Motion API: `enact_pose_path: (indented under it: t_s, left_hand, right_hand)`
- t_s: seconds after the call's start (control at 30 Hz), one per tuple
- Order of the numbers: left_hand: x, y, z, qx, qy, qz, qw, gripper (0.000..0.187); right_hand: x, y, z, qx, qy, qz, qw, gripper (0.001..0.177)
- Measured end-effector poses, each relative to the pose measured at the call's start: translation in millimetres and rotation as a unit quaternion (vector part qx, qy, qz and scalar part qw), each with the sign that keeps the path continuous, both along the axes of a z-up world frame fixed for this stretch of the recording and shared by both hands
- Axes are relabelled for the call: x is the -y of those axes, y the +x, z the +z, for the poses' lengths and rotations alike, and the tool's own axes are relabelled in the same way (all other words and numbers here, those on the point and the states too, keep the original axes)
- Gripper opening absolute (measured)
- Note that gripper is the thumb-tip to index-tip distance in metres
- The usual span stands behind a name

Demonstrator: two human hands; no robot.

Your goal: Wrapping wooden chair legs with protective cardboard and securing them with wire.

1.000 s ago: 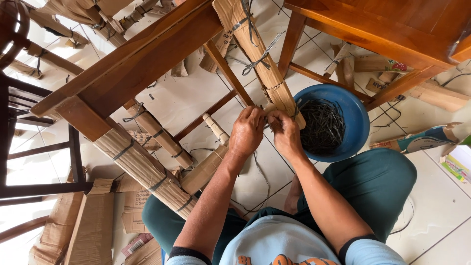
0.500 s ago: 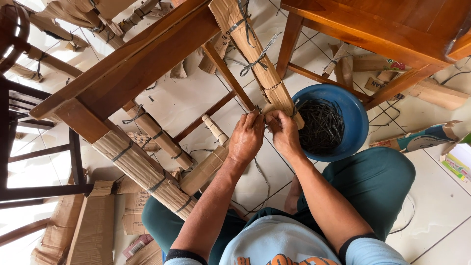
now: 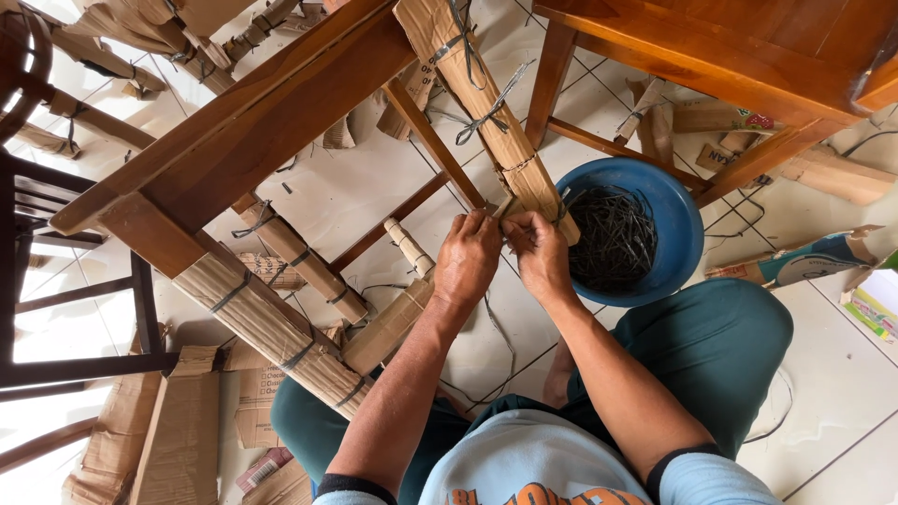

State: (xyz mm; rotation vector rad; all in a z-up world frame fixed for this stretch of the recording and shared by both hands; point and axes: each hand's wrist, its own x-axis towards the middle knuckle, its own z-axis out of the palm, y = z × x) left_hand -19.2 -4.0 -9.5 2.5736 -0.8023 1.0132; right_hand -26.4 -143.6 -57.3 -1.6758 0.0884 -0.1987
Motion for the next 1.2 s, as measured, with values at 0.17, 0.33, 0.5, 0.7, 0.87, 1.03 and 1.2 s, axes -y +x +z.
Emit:
enact_pose_path:
  t_s: [0.17, 0.33, 0.5, 0.7, 0.87, 1.03, 1.2]
  left_hand:
    - [6.9, -3.1, 5.6, -0.102, -0.133, 0.025, 0.986, 0.006]
    - [8.9, 2.7, 1.4, -0.195, -0.194, 0.063, 0.959, 0.008]
    - [9.4, 2.2, 7.5, -0.271, -0.233, 0.109, 0.928, 0.009]
    - [9.2, 15.0, -15.2, -0.339, -0.248, 0.163, 0.893, 0.009]
    - [1.8, -7.4, 4.3, -0.328, -0.161, 0.143, 0.920, 0.024]
    - [-27.1, -66.3, 19.8, -0.308, 0.056, 0.181, 0.932, 0.072]
    - [-79.5, -125.2, -11.1, -0.172, 0.137, 0.247, 0.944, 0.081]
  right_hand:
    - [3.0, -5.0, -11.6, 0.009, -0.068, -0.028, 0.997, 0.012]
    - [1.4, -8.2, -18.6, 0.021, -0.091, -0.043, 0.995, 0.016]
    - [-1.7, -13.0, -19.2, 0.047, -0.138, -0.052, 0.988, 0.015]
    - [-4.9, -11.1, -28.0, 0.036, -0.105, -0.043, 0.993, 0.018]
    - [5.7, -26.1, -46.5, -0.093, -0.019, -0.019, 0.995, 0.017]
    - [5.4, -38.7, -51.0, -0.241, 0.027, 0.007, 0.970, 0.029]
    - [-13.0, -42.1, -57.4, -0.190, 0.034, 0.104, 0.976, 0.022]
